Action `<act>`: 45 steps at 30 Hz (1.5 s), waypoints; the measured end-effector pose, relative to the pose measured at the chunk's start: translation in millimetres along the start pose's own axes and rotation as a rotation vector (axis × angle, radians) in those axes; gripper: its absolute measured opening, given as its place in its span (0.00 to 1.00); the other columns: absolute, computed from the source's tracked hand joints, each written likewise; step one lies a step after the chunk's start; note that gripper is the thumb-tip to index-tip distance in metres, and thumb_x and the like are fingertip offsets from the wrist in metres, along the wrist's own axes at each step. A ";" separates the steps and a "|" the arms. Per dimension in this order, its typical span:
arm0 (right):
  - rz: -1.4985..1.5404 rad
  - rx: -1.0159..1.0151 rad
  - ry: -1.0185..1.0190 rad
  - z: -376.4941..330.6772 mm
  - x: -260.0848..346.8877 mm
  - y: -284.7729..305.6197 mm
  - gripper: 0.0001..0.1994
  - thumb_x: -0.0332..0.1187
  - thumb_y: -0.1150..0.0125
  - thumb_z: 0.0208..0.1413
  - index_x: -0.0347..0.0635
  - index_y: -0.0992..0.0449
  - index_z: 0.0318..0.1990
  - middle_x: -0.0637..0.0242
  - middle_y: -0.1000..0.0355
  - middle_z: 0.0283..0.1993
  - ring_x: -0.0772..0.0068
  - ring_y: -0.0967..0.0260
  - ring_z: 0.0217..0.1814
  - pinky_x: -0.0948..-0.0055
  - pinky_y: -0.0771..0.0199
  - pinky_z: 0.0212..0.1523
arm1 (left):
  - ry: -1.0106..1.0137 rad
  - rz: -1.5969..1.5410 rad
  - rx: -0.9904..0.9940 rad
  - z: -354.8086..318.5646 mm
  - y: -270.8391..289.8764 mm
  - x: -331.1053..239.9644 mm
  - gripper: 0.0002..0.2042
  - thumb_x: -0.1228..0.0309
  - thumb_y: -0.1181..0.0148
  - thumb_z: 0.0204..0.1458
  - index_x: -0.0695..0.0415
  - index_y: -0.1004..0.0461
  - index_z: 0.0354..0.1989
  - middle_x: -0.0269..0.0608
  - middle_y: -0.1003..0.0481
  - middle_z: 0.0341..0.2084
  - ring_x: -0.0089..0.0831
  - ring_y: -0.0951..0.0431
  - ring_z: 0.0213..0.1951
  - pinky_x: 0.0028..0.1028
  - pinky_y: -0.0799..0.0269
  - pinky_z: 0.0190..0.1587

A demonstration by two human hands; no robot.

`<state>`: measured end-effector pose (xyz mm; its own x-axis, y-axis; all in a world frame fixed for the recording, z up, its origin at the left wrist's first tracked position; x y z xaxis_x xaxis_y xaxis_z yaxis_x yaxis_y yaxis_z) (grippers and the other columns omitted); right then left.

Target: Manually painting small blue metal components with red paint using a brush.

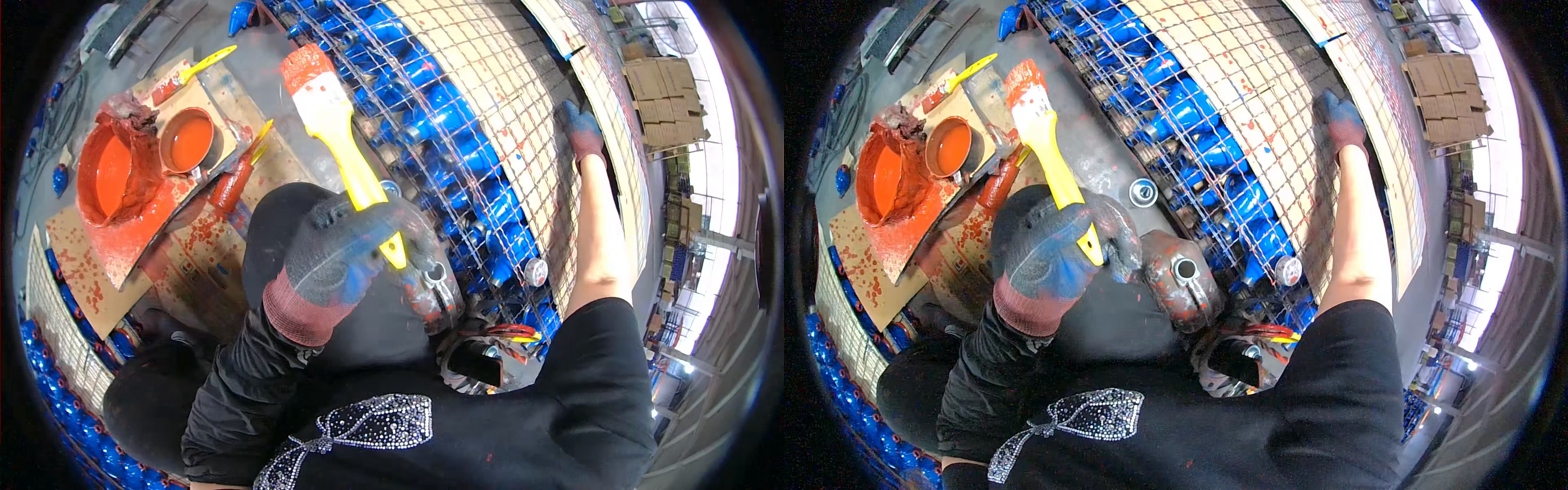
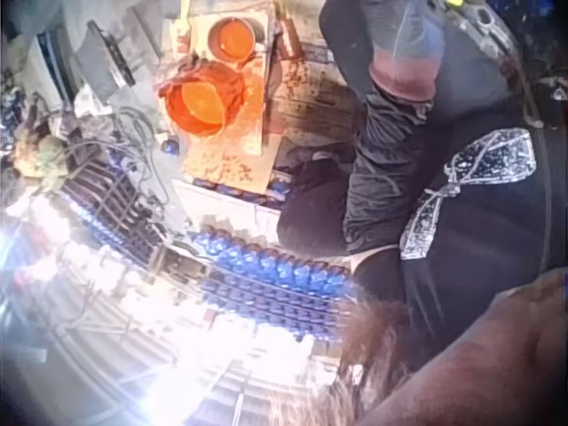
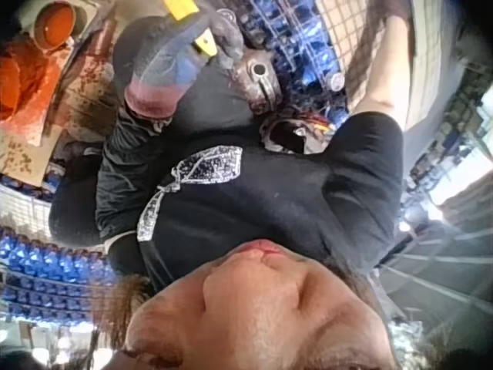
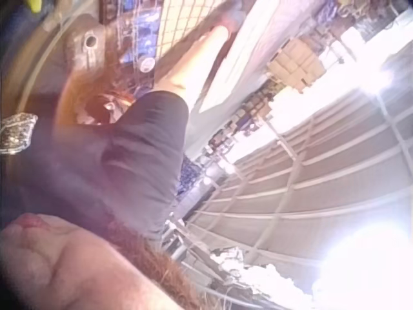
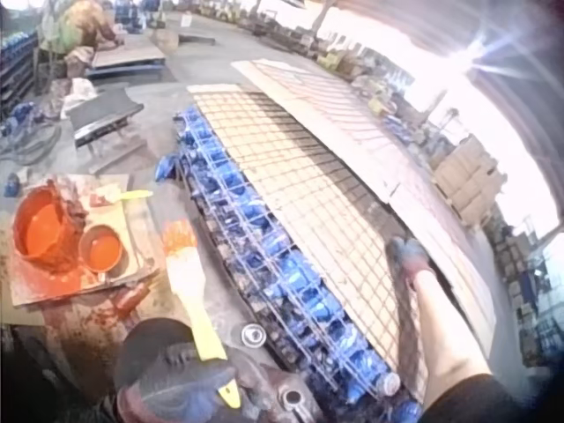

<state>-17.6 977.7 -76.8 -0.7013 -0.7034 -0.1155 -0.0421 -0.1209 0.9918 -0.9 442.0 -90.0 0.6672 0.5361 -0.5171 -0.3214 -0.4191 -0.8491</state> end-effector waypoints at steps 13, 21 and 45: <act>0.263 -0.372 0.186 78.5 126.1 26.4 0.23 0.49 0.52 0.62 0.40 0.27 0.53 0.54 0.31 0.59 0.56 0.36 0.62 0.66 0.39 0.60 | 0.076 -0.032 0.015 16.7 3.3 6.3 0.09 0.73 0.45 0.55 0.69 0.26 0.34 0.58 0.24 0.33 0.43 0.22 0.32 0.35 0.24 0.35; 0.096 -0.136 0.073 134.7 158.8 9.0 0.21 0.48 0.52 0.62 0.44 0.27 0.53 0.53 0.30 0.56 0.54 0.34 0.59 0.64 0.37 0.57 | 0.133 -0.127 0.049 27.2 8.2 11.3 0.06 0.76 0.41 0.55 0.66 0.23 0.37 0.45 0.22 0.34 0.31 0.22 0.38 0.29 0.25 0.44; 0.159 0.005 0.365 -88.6 194.0 80.2 0.16 0.45 0.50 0.60 0.58 0.29 0.54 0.53 0.26 0.47 0.48 0.28 0.50 0.59 0.29 0.49 | 0.165 -0.076 -0.013 17.5 -6.6 15.9 0.07 0.75 0.43 0.55 0.68 0.24 0.37 0.51 0.22 0.35 0.40 0.21 0.38 0.34 0.25 0.43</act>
<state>-93.9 769.5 -24.6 -0.4004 -0.9159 0.0288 0.0426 0.0128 0.9990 0.1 466.1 -94.4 0.7909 0.4394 -0.4259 -0.2577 -0.3920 -0.8831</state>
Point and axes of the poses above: each hand's wrist, its own z-axis towards the middle knuckle, its own y-axis out of the back of the hand, x = y × z, the point moved 10 cm from there along z, towards the middle knuckle
